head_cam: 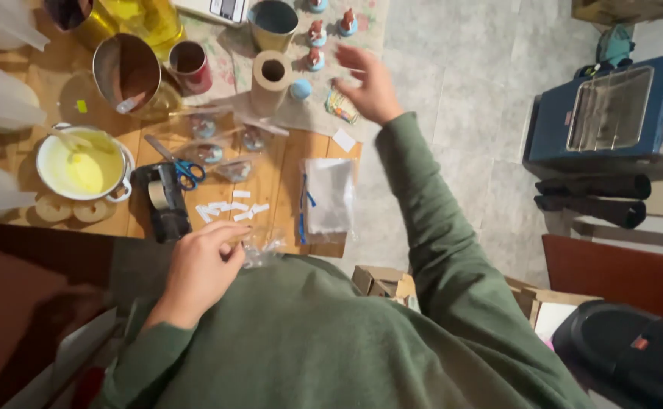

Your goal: The recorder is packaging small candle-related items or figurines into small plastic bags and sealing them.

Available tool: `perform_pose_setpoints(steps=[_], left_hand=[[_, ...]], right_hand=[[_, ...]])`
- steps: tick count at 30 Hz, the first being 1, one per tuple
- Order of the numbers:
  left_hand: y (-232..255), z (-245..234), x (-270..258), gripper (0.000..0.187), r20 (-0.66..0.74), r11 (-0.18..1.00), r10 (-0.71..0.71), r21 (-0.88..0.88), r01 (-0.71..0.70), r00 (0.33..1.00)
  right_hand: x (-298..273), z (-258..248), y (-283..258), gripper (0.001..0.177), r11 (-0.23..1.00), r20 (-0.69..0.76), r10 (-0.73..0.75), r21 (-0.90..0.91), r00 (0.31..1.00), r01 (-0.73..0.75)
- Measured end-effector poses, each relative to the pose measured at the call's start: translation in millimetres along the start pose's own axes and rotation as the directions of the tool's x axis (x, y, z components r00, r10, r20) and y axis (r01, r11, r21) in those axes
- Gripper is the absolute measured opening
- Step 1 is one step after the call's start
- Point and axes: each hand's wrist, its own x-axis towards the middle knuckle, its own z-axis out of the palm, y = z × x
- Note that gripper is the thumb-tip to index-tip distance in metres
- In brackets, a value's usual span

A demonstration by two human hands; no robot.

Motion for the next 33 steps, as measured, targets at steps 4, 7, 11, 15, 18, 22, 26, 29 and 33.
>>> perform_pose_setpoints(steps=[4,7,11,15,18,22,26,29,33], left_hand=[[4.2,7.3,0.0,0.025,-0.035,0.999,-0.033,-0.033,0.032,0.999],[5.4,16.8,1.4,0.025,-0.032,0.993,-0.121,-0.002,0.121,0.992],[10.4,25.8,1.3,0.027,-0.068,0.983,-0.182,-0.029,0.180,0.981],[13.2,34.0,-1.5,0.028,-0.100,0.976,-0.213,-0.057,0.208,0.972],[14.4,37.1,1.2,0.028,-0.098,0.967,-0.252,-0.060,0.247,0.963],[14.5,42.4,2.8,0.027,-0.115,0.969,-0.243,-0.065,0.237,0.963],[20.9,44.2,7.4,0.029,-0.118,0.965,-0.261,-0.058,0.256,0.958],[20.7,46.9,9.6,0.029,-0.121,0.973,-0.229,-0.068,0.222,0.966],[23.7,46.2,12.2,0.028,-0.109,0.973,-0.229,-0.059,0.224,0.967]], right_hand=[[26.5,-20.0,58.9,0.042,0.986,-0.081,0.143,-0.077,0.986,-0.150],[53.4,-11.6,88.1,0.039,0.976,0.076,0.034,-0.219,0.997,-0.017],[70.9,12.3,87.6,0.046,0.945,0.135,0.033,-0.326,0.990,0.013],[74.0,26.4,68.7,0.044,0.953,0.130,0.092,-0.300,0.987,-0.049],[70.6,32.2,72.9,0.041,0.945,0.096,0.032,-0.327,0.995,0.001],[65.3,35.3,72.3,0.039,0.931,0.082,0.049,-0.365,0.995,-0.016],[57.6,36.9,62.0,0.048,0.874,0.000,-0.001,-0.486,1.000,0.000],[55.9,36.8,64.1,0.047,0.864,0.008,-0.047,-0.502,0.999,0.045],[54.4,39.2,62.7,0.041,0.869,0.026,-0.043,-0.492,0.999,0.050]])
